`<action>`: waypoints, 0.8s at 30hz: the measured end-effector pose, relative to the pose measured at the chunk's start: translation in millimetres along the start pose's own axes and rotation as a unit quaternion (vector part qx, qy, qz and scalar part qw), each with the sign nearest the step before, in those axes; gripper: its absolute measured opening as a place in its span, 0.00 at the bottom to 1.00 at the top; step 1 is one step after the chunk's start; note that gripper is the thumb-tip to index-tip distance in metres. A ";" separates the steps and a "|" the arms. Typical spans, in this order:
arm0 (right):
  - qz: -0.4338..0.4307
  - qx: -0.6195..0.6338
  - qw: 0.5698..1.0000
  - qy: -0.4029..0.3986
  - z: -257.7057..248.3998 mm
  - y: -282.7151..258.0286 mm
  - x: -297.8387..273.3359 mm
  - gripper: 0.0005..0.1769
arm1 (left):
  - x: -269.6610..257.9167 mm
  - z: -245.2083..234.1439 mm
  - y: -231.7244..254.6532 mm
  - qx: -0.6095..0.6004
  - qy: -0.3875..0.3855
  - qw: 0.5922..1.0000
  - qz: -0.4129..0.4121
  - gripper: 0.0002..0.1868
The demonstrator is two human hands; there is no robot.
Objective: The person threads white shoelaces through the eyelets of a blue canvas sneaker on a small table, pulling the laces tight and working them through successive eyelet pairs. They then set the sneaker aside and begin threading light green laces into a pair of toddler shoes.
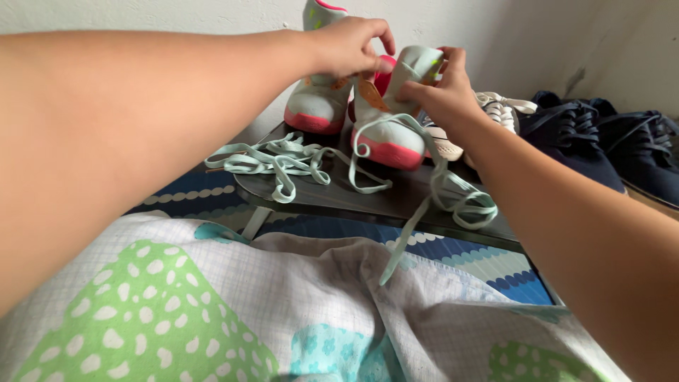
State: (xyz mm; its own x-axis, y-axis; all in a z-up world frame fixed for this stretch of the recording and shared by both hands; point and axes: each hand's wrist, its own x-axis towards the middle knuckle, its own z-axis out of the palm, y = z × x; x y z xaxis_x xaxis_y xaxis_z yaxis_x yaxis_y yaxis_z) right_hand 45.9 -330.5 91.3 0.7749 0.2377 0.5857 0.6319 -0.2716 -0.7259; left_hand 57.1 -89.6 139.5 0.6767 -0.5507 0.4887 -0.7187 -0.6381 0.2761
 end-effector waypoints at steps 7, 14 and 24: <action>-0.046 -0.321 0.945 -0.054 7.3 -7.0 12.0 0.57 | -45.2 26.8 -4.1 -0.025 0.175 0.983 0.046 0.29; 0.020 -0.267 0.963 -0.025 9.5 -10.8 12.0 0.53 | -47.9 75.3 32.6 -0.049 0.245 0.951 -0.182 0.28; 0.070 -0.272 0.959 -0.032 24.0 -12.7 18.4 0.39 | -49.9 87.3 38.2 -0.081 0.231 0.952 -0.185 0.26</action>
State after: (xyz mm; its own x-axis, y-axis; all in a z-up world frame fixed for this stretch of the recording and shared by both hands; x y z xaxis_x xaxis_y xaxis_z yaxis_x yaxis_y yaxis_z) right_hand 51.7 -300.3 102.6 0.8612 0.2158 0.4602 0.4490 -0.7473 -0.4898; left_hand 9.9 -133.5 53.5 0.7725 0.0136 0.6349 -0.4861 -0.6307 0.6049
